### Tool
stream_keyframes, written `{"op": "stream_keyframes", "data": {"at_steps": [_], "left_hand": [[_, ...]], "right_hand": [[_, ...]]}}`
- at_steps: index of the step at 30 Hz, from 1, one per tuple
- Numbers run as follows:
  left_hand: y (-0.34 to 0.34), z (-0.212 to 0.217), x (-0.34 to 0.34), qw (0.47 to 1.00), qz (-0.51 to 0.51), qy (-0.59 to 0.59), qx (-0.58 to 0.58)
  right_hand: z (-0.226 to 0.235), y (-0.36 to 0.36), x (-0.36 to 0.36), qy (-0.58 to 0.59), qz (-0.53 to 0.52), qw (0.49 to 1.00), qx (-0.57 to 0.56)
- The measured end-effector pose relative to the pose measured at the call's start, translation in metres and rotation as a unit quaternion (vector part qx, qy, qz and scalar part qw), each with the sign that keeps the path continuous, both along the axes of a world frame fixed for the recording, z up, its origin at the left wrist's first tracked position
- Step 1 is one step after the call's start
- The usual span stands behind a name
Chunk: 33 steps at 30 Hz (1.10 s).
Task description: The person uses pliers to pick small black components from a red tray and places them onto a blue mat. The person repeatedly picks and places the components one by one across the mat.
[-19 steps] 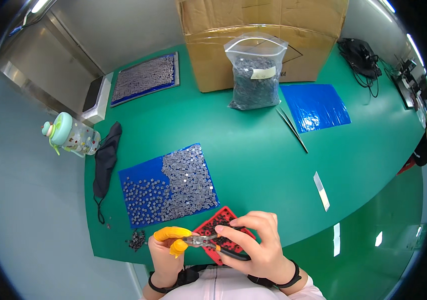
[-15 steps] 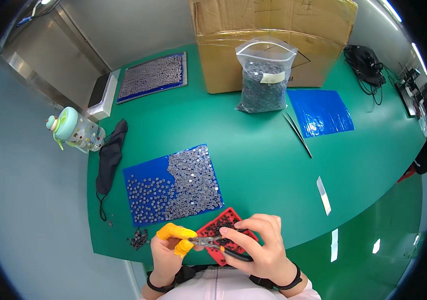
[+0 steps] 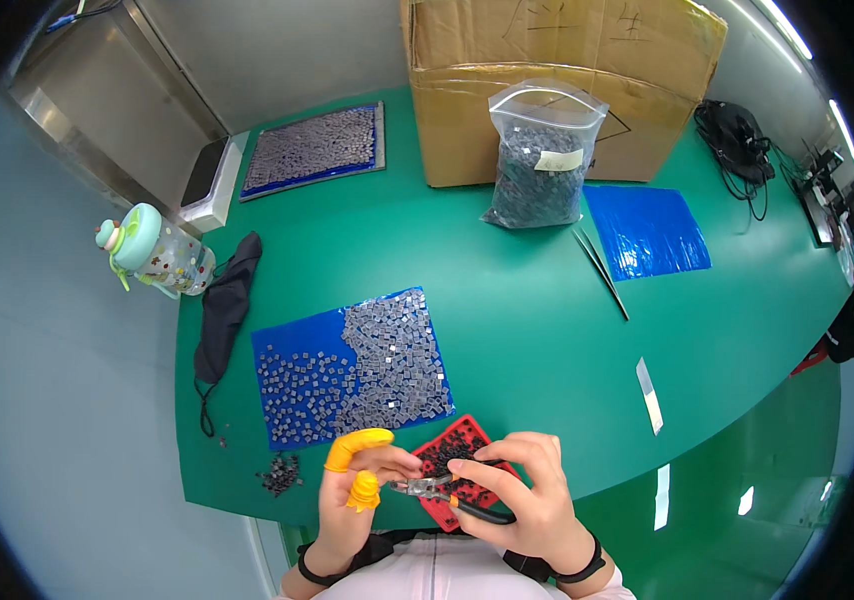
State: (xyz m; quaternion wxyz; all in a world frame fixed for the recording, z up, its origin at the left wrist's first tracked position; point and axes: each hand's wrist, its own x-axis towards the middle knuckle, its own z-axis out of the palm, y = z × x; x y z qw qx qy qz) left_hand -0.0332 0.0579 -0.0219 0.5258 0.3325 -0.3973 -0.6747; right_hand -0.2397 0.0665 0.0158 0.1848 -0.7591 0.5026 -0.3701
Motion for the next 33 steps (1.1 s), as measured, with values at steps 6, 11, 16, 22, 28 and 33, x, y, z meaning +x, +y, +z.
{"op": "stream_keyframes", "data": {"at_steps": [6, 11, 16, 22, 28, 33], "left_hand": [[0.006, 0.0, 0.001, 0.998, 0.045, 0.035, -0.01], [0.01, -0.001, 0.0, 0.996, 0.085, -0.009, -0.021], [0.011, 0.003, -0.002, 0.995, 0.092, 0.007, 0.027], [0.011, 0.002, 0.001, 0.997, 0.076, 0.017, 0.023], [0.004, 0.006, -0.004, 0.997, 0.064, 0.044, -0.017], [0.008, -0.003, -0.002, 0.986, 0.099, -0.054, -0.119]], "right_hand": [[0.0, 0.001, -0.002, -0.013, -0.011, 1.0, 0.008], [-0.001, 0.0, -0.002, -0.034, 0.0, 0.999, 0.016], [0.0, -0.003, -0.002, -0.037, 0.008, 0.999, 0.011], [-0.001, -0.004, -0.003, -0.03, 0.016, 0.999, 0.003], [-0.002, -0.004, -0.003, -0.037, 0.004, 0.999, 0.006], [-0.003, -0.002, -0.001, -0.047, 0.013, 0.999, 0.012]]}}
